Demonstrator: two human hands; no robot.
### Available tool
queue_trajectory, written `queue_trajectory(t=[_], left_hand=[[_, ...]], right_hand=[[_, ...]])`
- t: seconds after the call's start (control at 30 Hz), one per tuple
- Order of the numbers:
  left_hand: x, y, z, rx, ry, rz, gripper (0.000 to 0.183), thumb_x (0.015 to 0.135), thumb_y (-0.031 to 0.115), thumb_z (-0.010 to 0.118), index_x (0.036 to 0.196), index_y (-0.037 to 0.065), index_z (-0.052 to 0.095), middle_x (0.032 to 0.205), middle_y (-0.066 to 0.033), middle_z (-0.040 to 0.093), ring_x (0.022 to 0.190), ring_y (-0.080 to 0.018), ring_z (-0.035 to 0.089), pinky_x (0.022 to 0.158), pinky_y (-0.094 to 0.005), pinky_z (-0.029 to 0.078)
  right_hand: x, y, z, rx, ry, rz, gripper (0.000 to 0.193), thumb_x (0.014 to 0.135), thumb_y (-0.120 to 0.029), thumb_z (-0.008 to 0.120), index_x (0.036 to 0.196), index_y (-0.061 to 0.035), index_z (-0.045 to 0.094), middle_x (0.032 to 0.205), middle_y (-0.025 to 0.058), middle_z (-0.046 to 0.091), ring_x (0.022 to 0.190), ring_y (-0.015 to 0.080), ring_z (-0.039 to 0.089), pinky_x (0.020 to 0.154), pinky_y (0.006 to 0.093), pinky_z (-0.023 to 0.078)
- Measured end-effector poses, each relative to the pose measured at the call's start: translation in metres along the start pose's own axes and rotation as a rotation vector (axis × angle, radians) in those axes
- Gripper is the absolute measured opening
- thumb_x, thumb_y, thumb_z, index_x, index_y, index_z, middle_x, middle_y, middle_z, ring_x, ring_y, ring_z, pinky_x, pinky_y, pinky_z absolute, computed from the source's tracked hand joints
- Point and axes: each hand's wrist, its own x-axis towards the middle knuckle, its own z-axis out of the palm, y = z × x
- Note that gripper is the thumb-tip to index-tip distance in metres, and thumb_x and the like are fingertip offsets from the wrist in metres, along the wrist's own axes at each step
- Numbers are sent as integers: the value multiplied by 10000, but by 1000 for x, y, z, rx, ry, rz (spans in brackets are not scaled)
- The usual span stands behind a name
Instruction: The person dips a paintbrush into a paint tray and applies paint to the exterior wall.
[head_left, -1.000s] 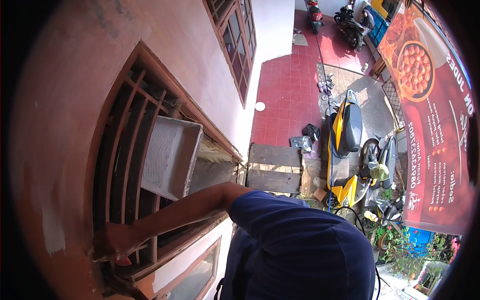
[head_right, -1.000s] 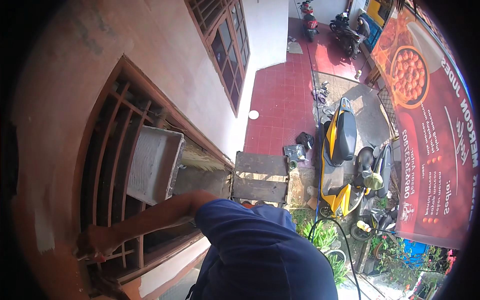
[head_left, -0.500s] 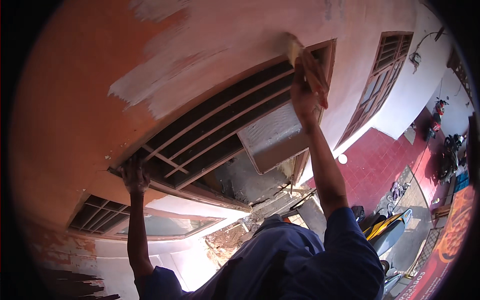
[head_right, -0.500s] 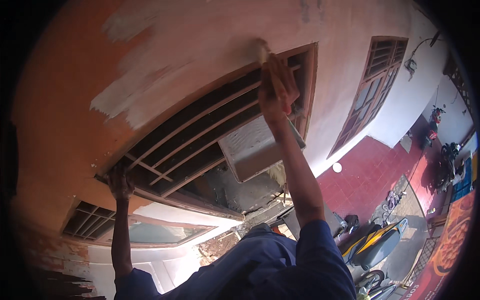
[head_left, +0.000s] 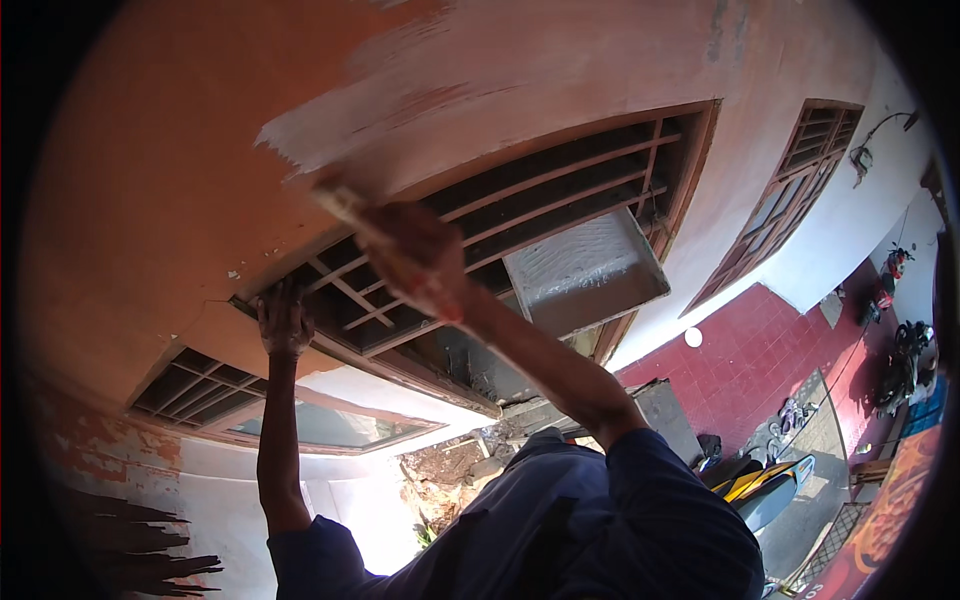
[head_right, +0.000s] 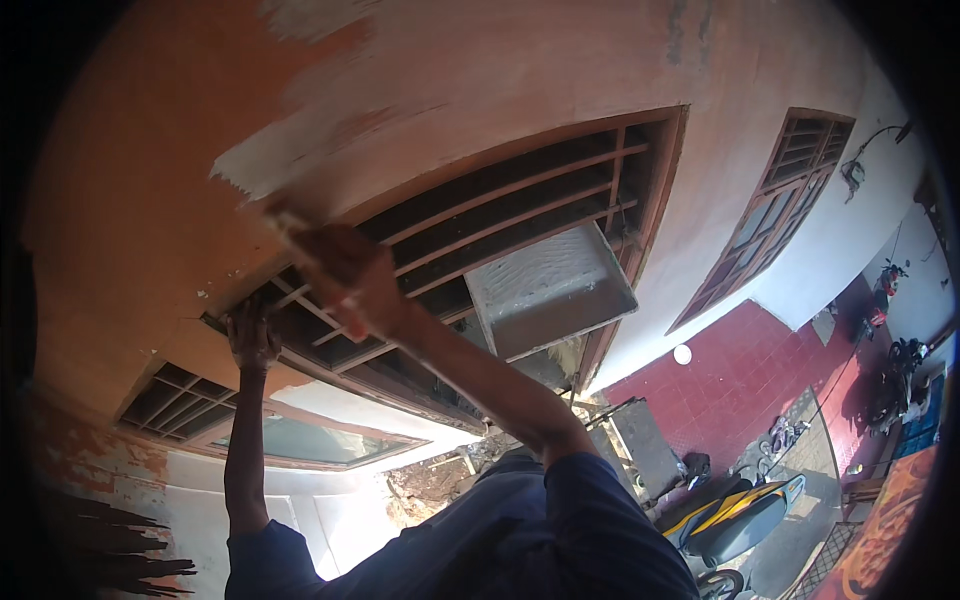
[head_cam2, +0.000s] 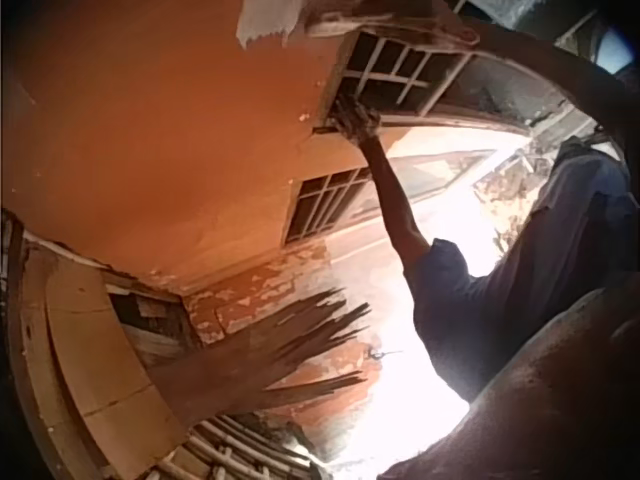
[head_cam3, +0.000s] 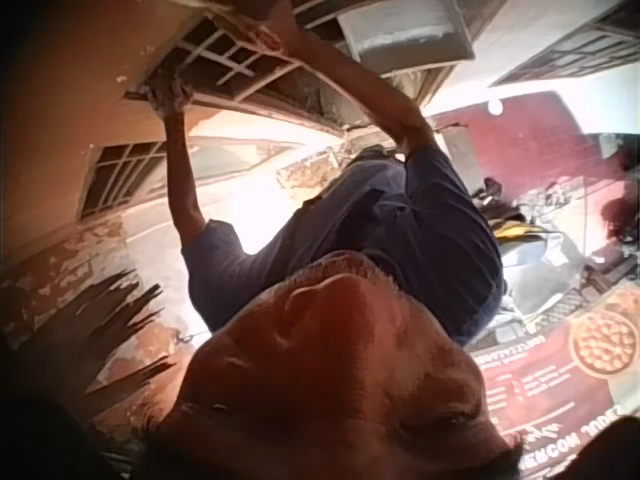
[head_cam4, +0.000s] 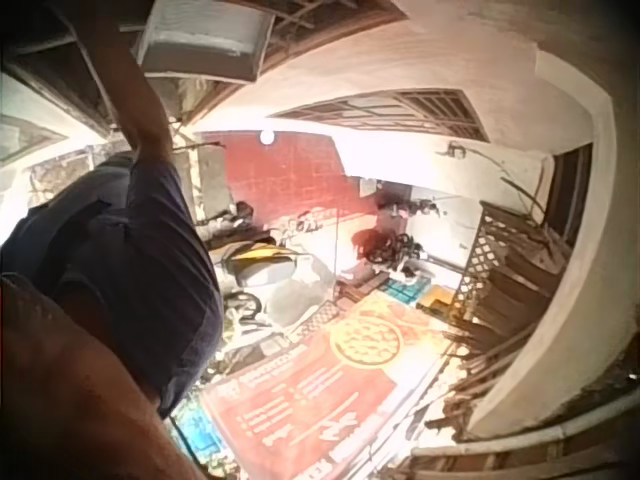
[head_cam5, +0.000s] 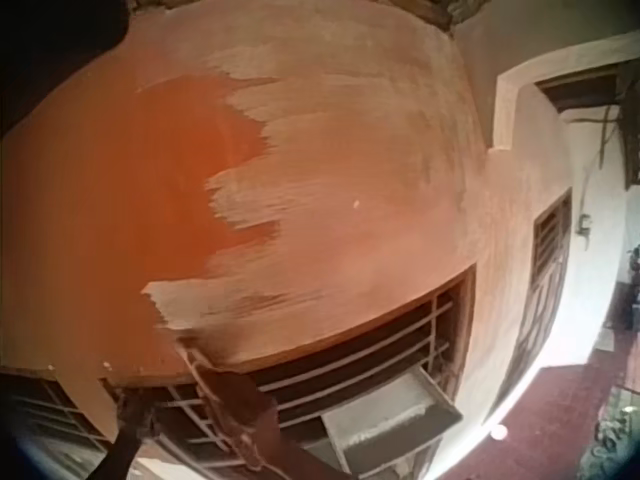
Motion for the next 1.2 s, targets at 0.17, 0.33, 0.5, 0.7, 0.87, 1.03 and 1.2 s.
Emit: queue_trajectory(t=[0.17, 0.33, 0.5, 0.7, 0.87, 1.03, 1.2], left_hand=[[3, 4, -4, -1, 32, -13, 387, 803, 233, 454, 1173, 131, 500, 1303, -78, 445, 1176, -237, 451, 967, -515, 293], [3, 4, -3, 10, 49, -1, 372, 807, 238, 442, 1156, 131, 520, 1285, -72, 468, 1172, -223, 456, 982, -496, 279], [3, 1, -1, 50, 55, 24, 366, 813, 246, 432, 1148, 132, 527, 1273, -65, 481, 1172, -215, 458, 1014, -481, 224], [1, 1, 0, 81, 44, 25, 368, 823, 253, 415, 1152, 130, 525, 1257, -65, 497, 1174, -208, 457, 1031, -461, 200], [3, 2, 0, 83, 86, 39, 360, 827, 251, 411, 1148, 134, 526, 1251, -63, 502, 1166, -206, 465, 1035, -464, 193], [5, 3, 0, 62, 77, 22, 351, 827, 250, 413, 1139, 139, 531, 1249, -63, 504, 1154, -209, 473, 1022, -466, 211], [2, 3, -2, 24, 24, -18, 346, 805, 246, 446, 1126, 150, 534, 1263, -58, 490, 1163, -196, 463, 998, -472, 244]], right_hand=[[-18, 46, -90, -305, 405, 286, 232, 784, 1, 591, 1010, 52, 576, 841, 154, 602, 703, 218, 585, 589, 301, 480], [-18, 51, -94, -193, 847, 493, 243, 824, -69, 583, 1033, 45, 538, 982, 124, 559, 887, 206, 550, 777, 309, 459], [-29, 15, -60, -136, 525, 572, 122, 791, -70, 529, 895, -6, 537, 821, 59, 506, 743, 134, 485, 709, 278, 418], [-29, 20, -68, -143, 755, 679, 88, 815, -54, 472, 830, 8, 533, 763, 58, 500, 701, 133, 486, 664, 262, 417], [-29, 0, -49, -95, 348, 481, 67, 811, -45, 483, 840, -7, 531, 764, 77, 509, 705, 160, 485, 667, 290, 406], [-31, 6, -57, -242, 531, 572, 65, 785, -14, 477, 808, -19, 538, 775, 85, 501, 707, 171, 483, 653, 298, 401], [-40, 1, -11, -264, 398, 440, 83, 738, 2, 490, 781, -27, 555, 781, 72, 467, 697, 172, 453, 625, 276, 383]])
